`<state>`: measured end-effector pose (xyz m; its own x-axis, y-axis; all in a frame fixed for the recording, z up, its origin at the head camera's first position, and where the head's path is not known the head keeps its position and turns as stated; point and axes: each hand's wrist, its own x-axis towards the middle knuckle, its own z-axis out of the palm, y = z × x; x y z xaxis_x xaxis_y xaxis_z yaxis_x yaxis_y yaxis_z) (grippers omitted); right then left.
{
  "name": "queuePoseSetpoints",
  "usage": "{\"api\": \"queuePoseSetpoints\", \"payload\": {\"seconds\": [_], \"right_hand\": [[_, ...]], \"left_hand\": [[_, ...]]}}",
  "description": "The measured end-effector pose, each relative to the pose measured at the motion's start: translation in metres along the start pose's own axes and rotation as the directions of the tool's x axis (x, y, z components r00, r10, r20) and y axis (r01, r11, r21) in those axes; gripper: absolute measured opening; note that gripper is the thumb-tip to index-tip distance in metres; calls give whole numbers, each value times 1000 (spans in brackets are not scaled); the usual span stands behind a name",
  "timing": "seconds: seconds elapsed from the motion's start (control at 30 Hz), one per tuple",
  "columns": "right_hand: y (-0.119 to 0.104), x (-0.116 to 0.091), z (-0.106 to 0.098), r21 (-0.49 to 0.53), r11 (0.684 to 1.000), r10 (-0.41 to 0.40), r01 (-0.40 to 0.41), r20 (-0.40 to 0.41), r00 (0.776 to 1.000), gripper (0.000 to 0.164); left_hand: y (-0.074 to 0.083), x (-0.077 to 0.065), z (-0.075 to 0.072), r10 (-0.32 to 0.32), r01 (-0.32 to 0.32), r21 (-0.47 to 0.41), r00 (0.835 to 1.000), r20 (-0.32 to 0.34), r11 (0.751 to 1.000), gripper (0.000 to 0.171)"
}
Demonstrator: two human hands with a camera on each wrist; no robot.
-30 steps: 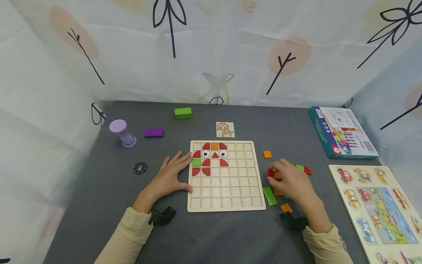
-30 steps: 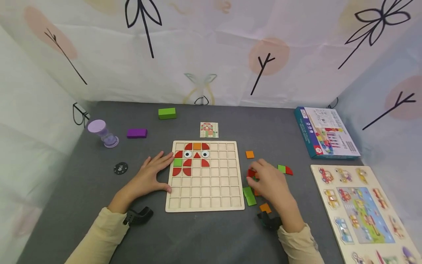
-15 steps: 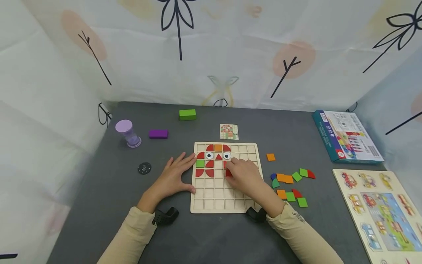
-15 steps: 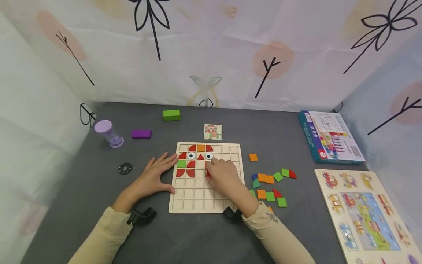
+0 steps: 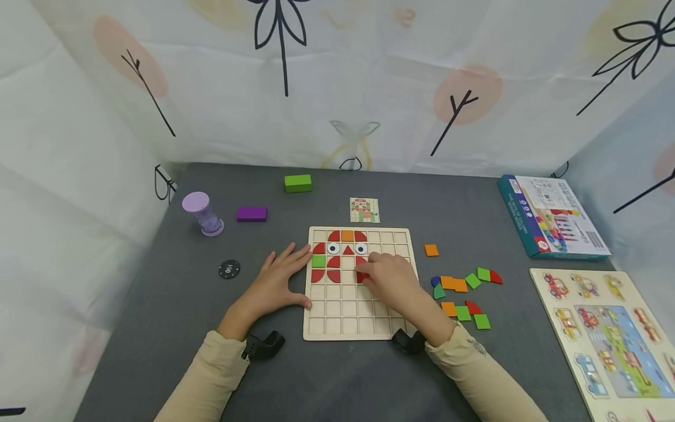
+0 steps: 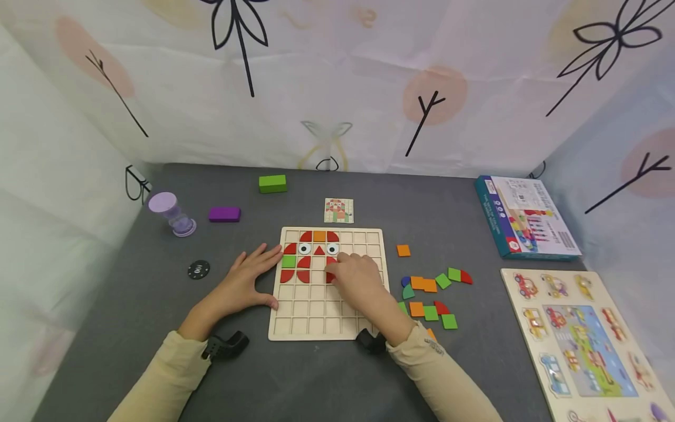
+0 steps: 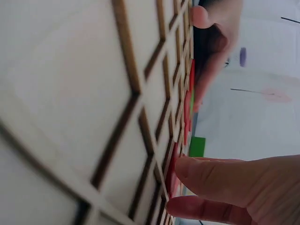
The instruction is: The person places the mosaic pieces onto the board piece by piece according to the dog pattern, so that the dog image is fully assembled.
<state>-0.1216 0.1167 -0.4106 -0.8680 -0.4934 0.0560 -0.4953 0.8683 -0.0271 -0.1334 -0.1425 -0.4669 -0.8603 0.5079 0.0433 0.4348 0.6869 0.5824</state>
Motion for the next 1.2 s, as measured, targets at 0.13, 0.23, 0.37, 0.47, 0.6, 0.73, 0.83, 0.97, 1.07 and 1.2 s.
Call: {"api": "queuePoseSetpoints", "payload": {"seconds": [0.13, 0.23, 0.37, 0.47, 0.6, 0.73, 0.83, 0.97, 1.07, 1.2], "right_hand": [[20, -9, -11, 64, 995, 79, -79, 5, 997, 32], [48, -15, -20, 85, 982, 169, -171, 29, 985, 36], [91, -19, -24, 81, 974, 202, -210, 91, 975, 40], [115, -18, -22, 92, 972, 198, -216, 171, 965, 42], [132, -17, -17, 134, 967, 180, -218, 247, 952, 39], [137, -16, -12, 158, 968, 159, -197, 223, 962, 30], [136, -15, -8, 179, 967, 150, -182, 177, 973, 25], [122, -15, -2, 276, 953, 100, -125, 102, 990, 27], [99, -10, 1, 358, 932, 46, -63, 55, 997, 27], [61, 0, -1, 379, 925, -26, 26, -5, 1000, 24]], "left_hand": [[0, 0, -1, 2, -2, 2, 1000, 1, 1000, 106], [0, -1, 0, 2, -2, 4, 1000, 0, 1000, 106], [0, -1, 1, 0, 0, 4, 1000, -11, 1000, 106], [0, -1, 1, -5, 5, 2, 1000, -11, 1000, 106], [0, -1, 1, -9, 9, 5, 1000, 0, 1000, 106], [0, -1, 0, -3, 3, 0, 1000, -8, 1000, 106], [1, 0, -1, 4, -4, -8, 1000, -17, 1000, 107], [1, 0, 0, 6, -7, -9, 1000, -12, 1000, 107], [1, -1, 0, 1, -1, -5, 1000, -6, 1000, 106], [1, -1, 0, -2, 2, 1, 1000, -3, 1000, 106]]}}
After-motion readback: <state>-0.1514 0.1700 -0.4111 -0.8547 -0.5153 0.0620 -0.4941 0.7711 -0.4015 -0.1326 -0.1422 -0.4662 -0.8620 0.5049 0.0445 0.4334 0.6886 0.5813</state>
